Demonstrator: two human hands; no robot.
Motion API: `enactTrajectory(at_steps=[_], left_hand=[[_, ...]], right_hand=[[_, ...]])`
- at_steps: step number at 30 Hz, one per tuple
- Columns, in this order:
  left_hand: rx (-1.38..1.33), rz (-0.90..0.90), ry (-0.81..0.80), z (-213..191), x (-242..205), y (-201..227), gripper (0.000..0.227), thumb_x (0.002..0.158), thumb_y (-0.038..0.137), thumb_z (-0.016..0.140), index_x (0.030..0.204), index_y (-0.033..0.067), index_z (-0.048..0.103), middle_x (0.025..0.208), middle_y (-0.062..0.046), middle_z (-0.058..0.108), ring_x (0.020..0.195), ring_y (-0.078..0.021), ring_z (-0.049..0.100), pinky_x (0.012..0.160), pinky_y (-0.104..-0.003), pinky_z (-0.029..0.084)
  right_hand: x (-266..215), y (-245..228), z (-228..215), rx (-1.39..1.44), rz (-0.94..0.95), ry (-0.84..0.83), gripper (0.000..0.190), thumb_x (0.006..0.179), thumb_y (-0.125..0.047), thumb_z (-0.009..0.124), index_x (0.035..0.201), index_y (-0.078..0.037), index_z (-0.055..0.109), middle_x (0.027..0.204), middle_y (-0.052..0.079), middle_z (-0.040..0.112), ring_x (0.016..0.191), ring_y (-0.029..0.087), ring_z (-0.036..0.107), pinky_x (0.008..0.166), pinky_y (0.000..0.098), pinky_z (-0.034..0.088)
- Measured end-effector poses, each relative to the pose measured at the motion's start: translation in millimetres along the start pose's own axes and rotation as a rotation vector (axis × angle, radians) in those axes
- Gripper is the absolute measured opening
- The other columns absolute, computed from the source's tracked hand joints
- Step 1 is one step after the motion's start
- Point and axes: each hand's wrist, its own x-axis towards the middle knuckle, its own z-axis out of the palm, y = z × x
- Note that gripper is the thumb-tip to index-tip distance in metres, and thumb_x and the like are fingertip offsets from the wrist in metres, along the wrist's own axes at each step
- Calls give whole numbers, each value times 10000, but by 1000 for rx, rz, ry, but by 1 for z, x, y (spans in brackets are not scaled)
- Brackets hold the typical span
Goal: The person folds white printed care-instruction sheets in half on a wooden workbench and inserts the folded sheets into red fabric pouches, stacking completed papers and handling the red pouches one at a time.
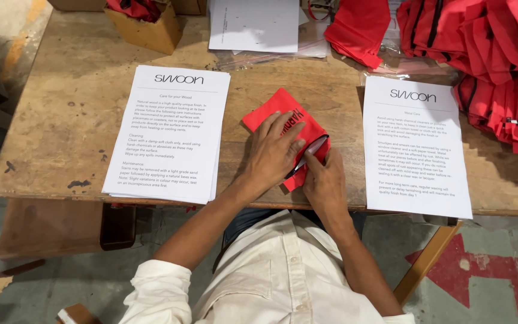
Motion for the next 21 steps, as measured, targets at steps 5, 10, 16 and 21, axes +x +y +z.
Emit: enactTrajectory(at_steps=[5, 10, 16, 21], left_hand=[[7, -24, -97, 3, -7, -10, 446, 1005, 320, 620, 1369, 63, 613, 1490, -198, 494, 1397, -395, 423, 1128, -536, 338], [-39, -59, -72, 12, -11, -19, 389, 1042, 281, 577, 1376, 86, 611, 1512, -159, 514, 1450, -359, 426, 1199, -516, 347], [152, 50, -147, 2, -9, -9, 444, 1008, 244, 569, 1418, 74, 576, 1546, -188, 464, 1507, -379, 330, 1226, -527, 217], [69, 64, -277, -3, -8, -8, 471, 1060, 279, 530, 1464, 38, 514, 1593, -228, 401, 1526, -357, 309, 1244, -525, 208]], right_hand=[[11, 2, -13, 245, 174, -38, 436, 885, 15, 677, 1311, 15, 582, 978, 191, 606, 783, 337, 594, 700, 446, 492], [29, 13, -24, 226, 209, -315, 536, 840, -132, 800, 1297, 4, 557, 1098, 199, 655, 819, 330, 648, 718, 413, 534], [31, 10, -16, 204, 248, -212, 497, 751, -227, 869, 1142, 6, 671, 895, 177, 683, 665, 296, 662, 628, 406, 539], [31, 5, -9, 117, 225, -122, 292, 786, -210, 862, 956, -19, 720, 784, 169, 691, 627, 305, 664, 610, 406, 522]])
